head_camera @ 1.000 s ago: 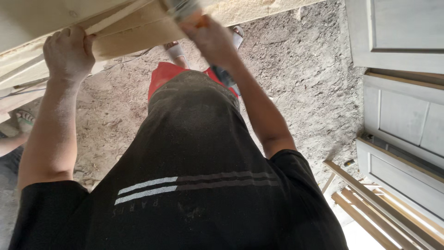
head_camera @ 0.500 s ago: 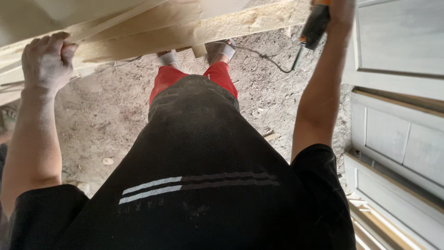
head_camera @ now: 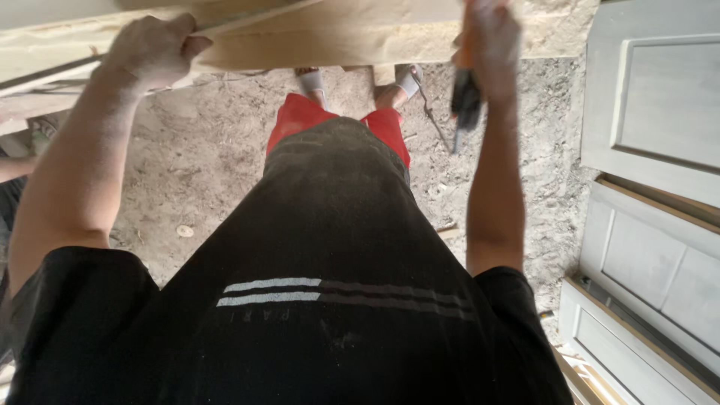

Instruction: The person sands the edges and surfaces of several wooden boards and a thin wood strip using an angle grinder fitted with a sanding disc.

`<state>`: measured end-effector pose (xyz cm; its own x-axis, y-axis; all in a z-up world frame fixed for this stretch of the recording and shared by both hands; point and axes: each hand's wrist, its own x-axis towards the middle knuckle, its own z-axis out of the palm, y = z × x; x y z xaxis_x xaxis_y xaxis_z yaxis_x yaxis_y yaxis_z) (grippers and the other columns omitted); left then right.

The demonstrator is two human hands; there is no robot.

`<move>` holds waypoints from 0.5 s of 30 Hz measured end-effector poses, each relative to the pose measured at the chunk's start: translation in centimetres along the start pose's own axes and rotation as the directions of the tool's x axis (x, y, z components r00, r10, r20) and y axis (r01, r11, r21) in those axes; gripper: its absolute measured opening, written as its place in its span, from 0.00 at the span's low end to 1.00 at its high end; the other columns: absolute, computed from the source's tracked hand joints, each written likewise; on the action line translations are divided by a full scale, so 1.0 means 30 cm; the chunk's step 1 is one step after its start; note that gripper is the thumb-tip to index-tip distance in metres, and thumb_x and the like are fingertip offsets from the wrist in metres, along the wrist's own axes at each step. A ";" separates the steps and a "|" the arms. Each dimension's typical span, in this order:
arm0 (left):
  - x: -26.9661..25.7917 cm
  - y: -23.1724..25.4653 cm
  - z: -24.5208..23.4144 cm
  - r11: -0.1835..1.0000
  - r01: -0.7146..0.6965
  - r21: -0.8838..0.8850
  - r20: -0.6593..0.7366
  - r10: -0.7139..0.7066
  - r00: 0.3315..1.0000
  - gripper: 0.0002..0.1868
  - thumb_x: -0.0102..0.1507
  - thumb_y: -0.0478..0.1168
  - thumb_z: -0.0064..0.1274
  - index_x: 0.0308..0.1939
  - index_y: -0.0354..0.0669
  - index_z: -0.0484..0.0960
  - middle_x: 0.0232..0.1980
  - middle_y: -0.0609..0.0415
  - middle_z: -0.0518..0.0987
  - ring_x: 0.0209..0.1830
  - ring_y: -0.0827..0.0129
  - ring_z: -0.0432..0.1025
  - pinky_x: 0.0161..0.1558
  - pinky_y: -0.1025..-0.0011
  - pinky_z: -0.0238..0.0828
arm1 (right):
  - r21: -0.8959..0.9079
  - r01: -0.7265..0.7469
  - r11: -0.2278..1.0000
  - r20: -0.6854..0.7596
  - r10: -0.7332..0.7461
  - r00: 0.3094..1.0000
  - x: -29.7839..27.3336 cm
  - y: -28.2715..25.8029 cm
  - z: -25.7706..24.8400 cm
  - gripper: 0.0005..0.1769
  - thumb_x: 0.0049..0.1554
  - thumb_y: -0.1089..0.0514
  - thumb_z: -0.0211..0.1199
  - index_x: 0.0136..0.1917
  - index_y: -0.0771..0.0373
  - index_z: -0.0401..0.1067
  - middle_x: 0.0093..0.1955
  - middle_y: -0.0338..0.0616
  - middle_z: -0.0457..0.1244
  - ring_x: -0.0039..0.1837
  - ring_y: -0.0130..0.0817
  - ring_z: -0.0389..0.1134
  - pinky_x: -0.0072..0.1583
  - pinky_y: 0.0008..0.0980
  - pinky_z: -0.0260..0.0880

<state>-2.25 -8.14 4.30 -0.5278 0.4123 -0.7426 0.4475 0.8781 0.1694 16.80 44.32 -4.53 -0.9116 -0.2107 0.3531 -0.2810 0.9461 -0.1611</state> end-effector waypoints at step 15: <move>0.001 -0.026 -0.036 0.994 -0.015 -0.104 0.056 0.021 0.998 0.26 0.79 0.56 0.36 0.53 0.36 0.80 0.34 0.43 0.77 0.26 0.59 0.70 0.35 0.52 0.78 | 0.463 -0.800 0.381 0.602 0.527 0.599 0.212 -0.650 0.041 0.44 0.67 0.29 0.59 0.66 0.77 0.61 0.47 0.46 0.67 0.45 0.33 0.70 0.43 0.37 0.77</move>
<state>-3.40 -8.55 4.86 -0.4767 0.4163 -0.7742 0.3782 0.8922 0.2468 16.12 24.24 -0.27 -0.8753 0.2244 -0.4284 0.4836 0.4147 -0.7708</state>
